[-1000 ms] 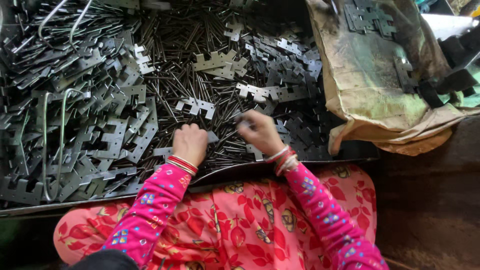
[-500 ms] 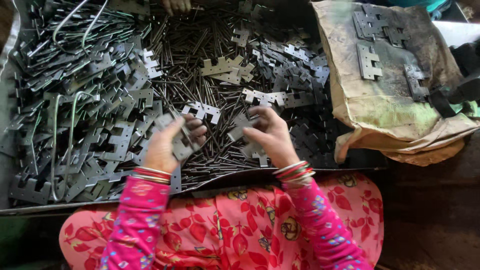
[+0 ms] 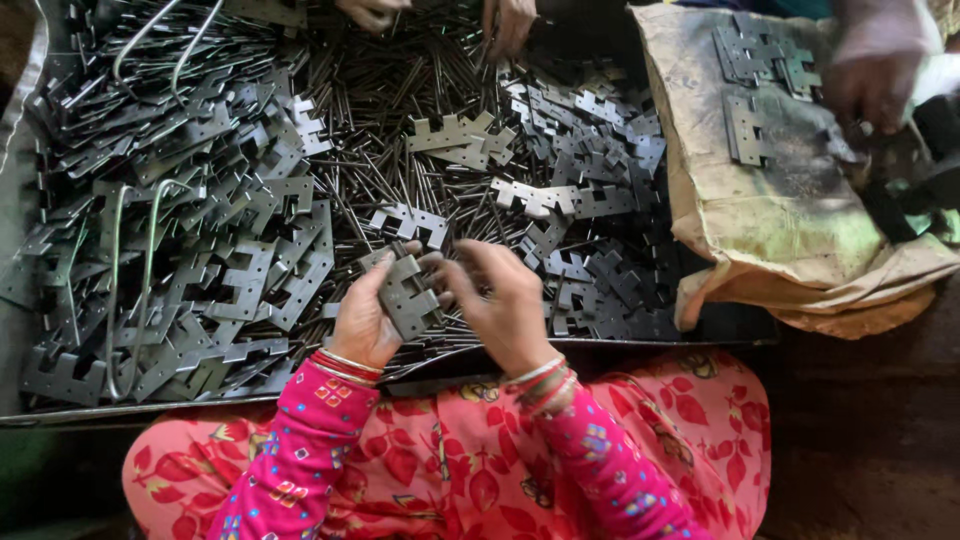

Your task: The person sits on the floor and repeatedly picks up metal plates and pins from a large bin. They insert the pins into the plates to form hinge-like assemblies and place the completed units into a cloth bag. Another person works nearby, also handling the same parts.

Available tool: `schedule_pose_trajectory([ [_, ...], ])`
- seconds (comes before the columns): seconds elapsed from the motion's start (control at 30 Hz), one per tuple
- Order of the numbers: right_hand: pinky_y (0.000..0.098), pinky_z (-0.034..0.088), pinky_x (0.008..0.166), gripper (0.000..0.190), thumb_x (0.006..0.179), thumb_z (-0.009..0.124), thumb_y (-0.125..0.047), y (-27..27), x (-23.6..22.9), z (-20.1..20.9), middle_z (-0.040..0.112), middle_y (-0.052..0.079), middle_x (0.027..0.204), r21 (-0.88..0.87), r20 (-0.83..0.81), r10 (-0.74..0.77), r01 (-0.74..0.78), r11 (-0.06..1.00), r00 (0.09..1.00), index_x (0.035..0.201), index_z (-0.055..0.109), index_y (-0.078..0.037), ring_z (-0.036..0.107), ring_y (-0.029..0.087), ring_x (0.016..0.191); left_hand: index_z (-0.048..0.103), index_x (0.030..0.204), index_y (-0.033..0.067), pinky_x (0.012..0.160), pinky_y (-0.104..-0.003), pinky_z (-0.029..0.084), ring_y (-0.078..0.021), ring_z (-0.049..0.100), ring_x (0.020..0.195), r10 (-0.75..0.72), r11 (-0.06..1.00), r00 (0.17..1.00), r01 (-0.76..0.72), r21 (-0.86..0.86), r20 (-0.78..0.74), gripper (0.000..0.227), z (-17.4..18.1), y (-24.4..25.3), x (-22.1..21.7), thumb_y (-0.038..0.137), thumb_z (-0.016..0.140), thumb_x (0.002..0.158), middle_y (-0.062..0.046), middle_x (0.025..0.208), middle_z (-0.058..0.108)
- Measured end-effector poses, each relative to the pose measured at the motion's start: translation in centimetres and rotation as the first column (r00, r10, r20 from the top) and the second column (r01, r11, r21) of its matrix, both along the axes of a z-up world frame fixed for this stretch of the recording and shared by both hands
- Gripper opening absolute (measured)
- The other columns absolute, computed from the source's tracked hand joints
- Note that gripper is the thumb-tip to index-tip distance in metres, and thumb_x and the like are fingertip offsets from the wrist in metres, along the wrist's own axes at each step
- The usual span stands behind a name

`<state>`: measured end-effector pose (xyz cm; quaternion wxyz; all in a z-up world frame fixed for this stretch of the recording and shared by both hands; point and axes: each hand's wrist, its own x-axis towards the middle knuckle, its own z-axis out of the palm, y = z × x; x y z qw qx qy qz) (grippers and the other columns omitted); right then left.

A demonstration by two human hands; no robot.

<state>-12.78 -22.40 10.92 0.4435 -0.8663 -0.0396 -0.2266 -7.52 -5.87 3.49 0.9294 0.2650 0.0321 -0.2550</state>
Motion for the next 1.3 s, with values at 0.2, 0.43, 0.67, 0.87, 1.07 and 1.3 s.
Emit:
schedule_pose_trajectory([
  [0.2, 0.0250, 0.057, 0.079, 0.026, 0.094, 0.071, -0.007, -2.7, 0.0, -4.8, 0.073, 0.002, 0.102, 0.795, -0.243, 0.519, -0.137, 0.590, 0.820, 0.118, 0.067, 0.003, 0.067, 0.007, 0.089, 0.065, 0.127, -0.0005, 0.098, -0.037, 0.051, -0.0248, 0.064, 0.109, -0.138, 0.971, 0.962, 0.084, 0.225, 0.235, 0.038, 0.8, -2.8, 1.3, 0.027, 0.044, 0.112, -0.012, 0.119, 0.070],
  [0.43, 0.0235, 0.055, 0.072, 0.023, 0.096, 0.069, -0.009, -8.4, 0.7, -8.2, 0.074, 0.003, 0.095, 0.490, -0.248, 0.026, 0.102, 0.866, 0.968, 0.114, 0.068, 0.004, 0.065, 0.006, 0.082, 0.069, 0.118, 0.0090, 0.094, -0.048, 0.045, -0.0324, 0.062, 0.114, -0.778, -0.064, 0.296, -0.915, 0.399, 0.554, 0.048, -1.6, -2.2, 8.6, 0.027, 0.065, 0.073, -0.010, 0.117, 0.071],
  [0.67, 0.0257, 0.055, 0.073, 0.025, 0.095, 0.072, -0.009, -7.9, -0.2, -7.3, 0.073, 0.005, 0.096, 0.438, -0.188, -0.014, 0.097, 0.894, 0.982, 0.116, 0.068, 0.003, 0.064, 0.007, 0.082, 0.074, 0.116, 0.0193, 0.091, -0.046, 0.054, -0.0297, 0.070, 0.101, -0.798, -0.164, 0.428, -0.831, 0.531, 0.424, 0.022, -1.9, -2.0, 9.4, 0.030, 0.066, 0.098, -0.009, 0.105, 0.074],
  [0.87, 0.0335, 0.058, 0.088, 0.024, 0.100, 0.070, -0.008, -13.1, -0.9, -0.6, 0.072, 0.016, 0.117, -0.031, 0.290, -0.228, 0.247, 0.969, 0.929, 0.121, 0.065, 0.001, 0.071, 0.023, 0.100, 0.066, 0.120, 0.0112, 0.078, -0.042, 0.058, -0.0211, 0.066, 0.086, 0.189, 0.760, 0.924, -0.352, 0.546, 0.332, 0.021, -0.2, 4.7, 8.8, 0.020, 0.052, 0.107, -0.005, 0.098, 0.067],
  [1.07, 0.0379, 0.057, 0.087, 0.017, 0.105, 0.065, -0.014, -26.3, 0.2, 4.2, 0.075, 0.014, 0.109, -0.010, 0.269, -0.649, 0.676, 0.737, 0.712, 0.118, 0.069, -0.003, 0.072, 0.026, 0.097, 0.063, 0.111, 0.0077, 0.068, -0.032, 0.050, -0.0182, 0.057, 0.076, 0.330, 0.939, 0.936, -0.339, -0.061, -0.122, 0.028, -2.4, 14.8, 9.0, 0.029, 0.045, 0.112, -0.006, 0.091, 0.061],
  [1.3, 0.0515, 0.049, 0.085, 0.040, 0.092, 0.079, -0.029, -34.5, -0.2, 5.2, 0.066, 0.028, 0.109, -0.416, 0.142, -0.813, 0.779, 0.469, 0.565, 0.115, 0.068, 0.001, 0.064, 0.043, 0.101, 0.065, 0.107, 0.0057, 0.087, -0.041, 0.058, -0.0285, 0.073, 0.097, 0.460, 0.864, 0.854, -0.494, -0.101, -0.243, 0.024, -8.2, 19.7, 10.7, 0.025, 0.053, 0.116, -0.018, 0.110, 0.073],
])
